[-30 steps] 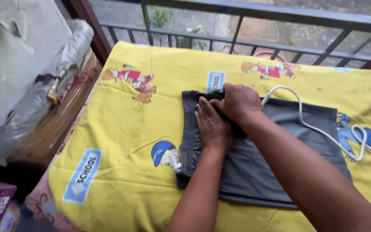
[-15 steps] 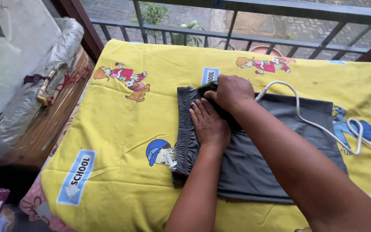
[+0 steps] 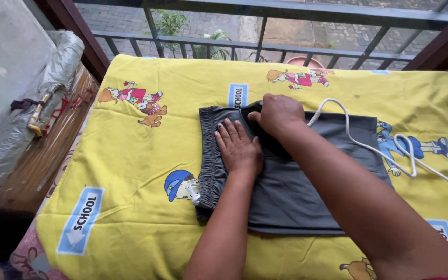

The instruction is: The person irons a pair of gray shorts on a yellow patterned ironing board cover. They use a black electric iron to smooth the fabric, repeatedly adjusting and folding the garment to reach different sections. The person finishes by folding the shorts into a neat stack.

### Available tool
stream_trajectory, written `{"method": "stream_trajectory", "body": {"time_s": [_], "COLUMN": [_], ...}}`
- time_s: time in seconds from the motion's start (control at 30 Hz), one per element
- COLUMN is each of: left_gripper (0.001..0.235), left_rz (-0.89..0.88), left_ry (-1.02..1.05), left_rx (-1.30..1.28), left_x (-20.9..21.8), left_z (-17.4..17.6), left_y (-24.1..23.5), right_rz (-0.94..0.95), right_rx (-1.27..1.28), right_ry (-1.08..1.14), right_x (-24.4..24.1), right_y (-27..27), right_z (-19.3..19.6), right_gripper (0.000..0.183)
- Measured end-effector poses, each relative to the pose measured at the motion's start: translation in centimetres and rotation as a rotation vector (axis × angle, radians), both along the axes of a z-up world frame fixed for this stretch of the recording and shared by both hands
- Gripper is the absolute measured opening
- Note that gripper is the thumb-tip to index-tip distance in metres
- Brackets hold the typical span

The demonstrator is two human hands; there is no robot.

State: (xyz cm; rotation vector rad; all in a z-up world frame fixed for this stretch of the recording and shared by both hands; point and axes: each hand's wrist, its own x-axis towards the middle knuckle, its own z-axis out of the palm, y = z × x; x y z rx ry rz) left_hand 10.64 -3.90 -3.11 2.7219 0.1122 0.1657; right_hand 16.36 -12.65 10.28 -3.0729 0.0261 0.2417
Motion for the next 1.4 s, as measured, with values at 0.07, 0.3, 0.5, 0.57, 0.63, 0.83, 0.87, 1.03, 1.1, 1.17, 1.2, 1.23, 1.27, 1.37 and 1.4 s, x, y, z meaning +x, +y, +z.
{"method": "stream_trajectory", "body": {"time_s": [0.07, 0.3, 0.5, 0.57, 0.63, 0.83, 0.87, 1.03, 1.1, 1.17, 1.2, 1.23, 1.27, 1.37, 1.4], "left_gripper": [0.079, 0.081, 0.08, 0.08, 0.08, 0.079, 0.079, 0.081, 0.08, 0.08, 0.081, 0.081, 0.081, 0.081, 0.081], "left_rz": [-0.005, -0.013, -0.012, -0.011, -0.019, -0.018, -0.016, -0.016, -0.014, -0.008, -0.008, -0.006, -0.004, -0.004, -0.001], "left_ry": [0.009, 0.066, 0.123, 0.132, 0.125, 0.109, 0.109, 0.069, 0.06, 0.063, 0.069, 0.073, 0.072, 0.078, 0.081], "left_rx": [-0.002, 0.029, 0.046, 0.051, 0.062, 0.067, 0.078, 0.089, 0.08, 0.076, 0.077, 0.076, 0.082, 0.087, 0.086], "left_x": [-0.3, -0.5, -0.6, -0.8, -0.7, -0.7, -0.6, -0.7, -0.7, -0.6, -0.6, -0.7, -0.7, -0.7, -0.6], "left_z": [0.7, 1.3, 1.8, 1.8, 2.1, 1.7, 1.6, 1.4, 1.4, 1.5, 1.5, 1.4, 1.4, 1.3, 1.4], "left_y": [0.0, 0.0, 0.0, 0.0, -0.1, 0.0, 0.0, 0.0, 0.0, -0.1, -0.1, 0.0, -0.1, -0.2, -0.1], "right_rz": [-0.01, -0.002, 0.079, 0.087, 0.085, 0.147, 0.123, 0.113, 0.148, 0.113, 0.072, 0.074, 0.033, -0.018, -0.023], "right_rx": [0.0, 0.008, 0.031, 0.031, 0.033, 0.007, 0.005, 0.01, 0.006, -0.009, -0.019, -0.02, -0.033, -0.043, -0.04], "right_ry": [0.009, -0.005, 0.02, 0.011, -0.015, -0.039, -0.057, -0.074, -0.008, -0.014, -0.018, -0.014, -0.024, -0.035, -0.039], "right_x": [0.2, -0.6, -3.0, -3.0, -2.6, -2.4, -2.4, -2.0, -2.4, -2.5, -2.6, -2.6, -2.7, -2.5, -2.4], "right_y": [-0.5, -1.6, -3.3, -4.0, -4.9, -6.3, -6.6, -7.8, -8.2, -9.2, -9.6, -9.9, -10.2, -10.9, -11.0], "right_z": [-0.5, 0.2, 2.5, 2.2, 1.7, 0.5, 0.5, 0.3, 0.9, 1.1, 1.0, 1.0, 1.0, 0.3, 0.1], "right_gripper": [0.058, 0.056, 0.054, 0.055, 0.056, 0.057, 0.057, 0.061, 0.056, 0.056, 0.055, 0.055, 0.055, 0.057, 0.058]}}
